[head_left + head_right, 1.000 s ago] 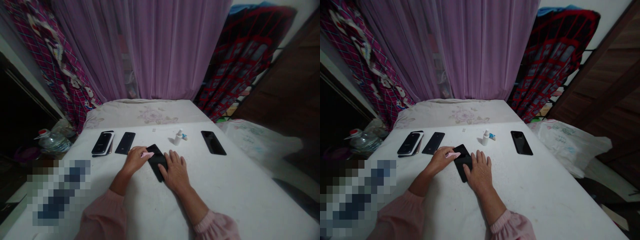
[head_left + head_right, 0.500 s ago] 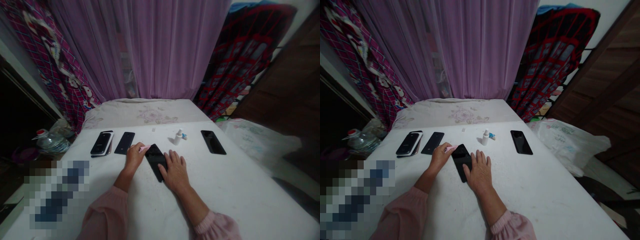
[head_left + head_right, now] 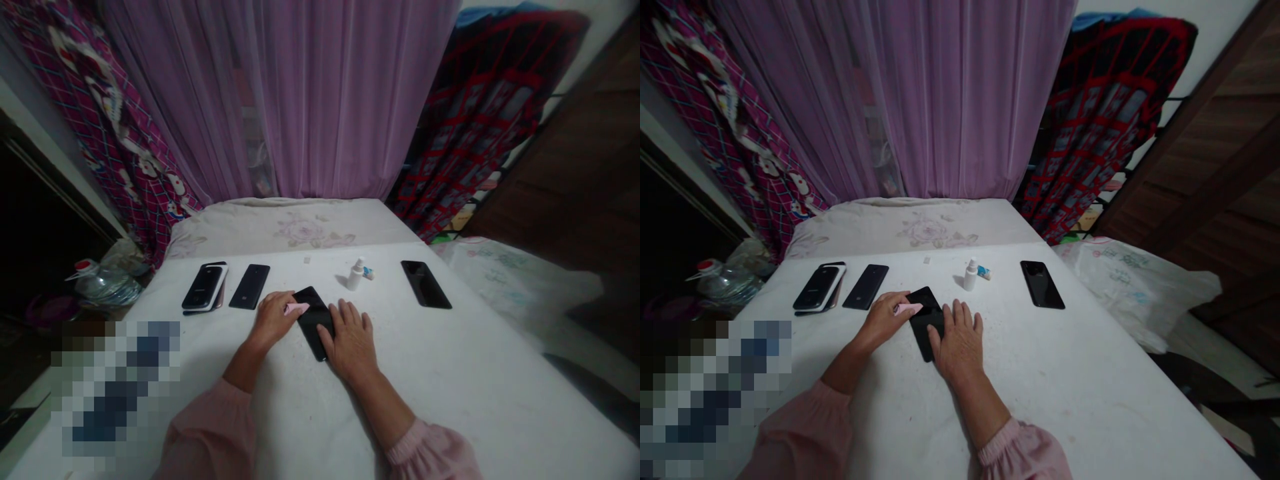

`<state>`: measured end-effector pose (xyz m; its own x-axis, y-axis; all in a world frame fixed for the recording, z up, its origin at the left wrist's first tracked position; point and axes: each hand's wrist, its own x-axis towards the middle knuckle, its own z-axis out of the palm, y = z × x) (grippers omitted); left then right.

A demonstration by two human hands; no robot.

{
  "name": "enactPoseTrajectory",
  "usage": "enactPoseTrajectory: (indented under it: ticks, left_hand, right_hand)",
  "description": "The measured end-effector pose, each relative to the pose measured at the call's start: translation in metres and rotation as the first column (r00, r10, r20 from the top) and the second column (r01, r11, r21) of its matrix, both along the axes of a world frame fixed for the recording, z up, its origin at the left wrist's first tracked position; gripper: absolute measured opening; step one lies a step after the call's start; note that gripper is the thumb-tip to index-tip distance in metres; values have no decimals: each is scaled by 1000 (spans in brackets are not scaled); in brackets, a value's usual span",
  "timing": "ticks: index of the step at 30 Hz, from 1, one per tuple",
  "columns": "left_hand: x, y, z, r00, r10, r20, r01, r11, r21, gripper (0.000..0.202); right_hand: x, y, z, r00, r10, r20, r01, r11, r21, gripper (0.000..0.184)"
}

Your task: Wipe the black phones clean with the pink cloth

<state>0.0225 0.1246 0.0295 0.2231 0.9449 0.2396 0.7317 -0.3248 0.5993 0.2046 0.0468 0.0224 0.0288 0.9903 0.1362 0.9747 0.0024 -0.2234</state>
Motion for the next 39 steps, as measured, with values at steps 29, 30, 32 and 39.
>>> enactPoseTrajectory:
  ticks: [29,30,32,39]
  left_hand:
    - [0,11,-12,998,42,50,-45,997,66,10]
    - [0,10,-12,998,32,49,-35,997,68,9]
    - [-1,10,-13,999,21,45,-24,997,67,7]
    - [4,14,-13,997,83,7,-83,995,52,10]
  right_hand:
    - [2,2,-12,978,202,-56,-203,979,-1,100]
    - [2,3,-13,979,194,-58,-194,981,5,100]
    - [1,3,-13,981,182,-63,-181,983,14,99]
    - [0,1,-5,972,207,-114,-206,978,25,96]
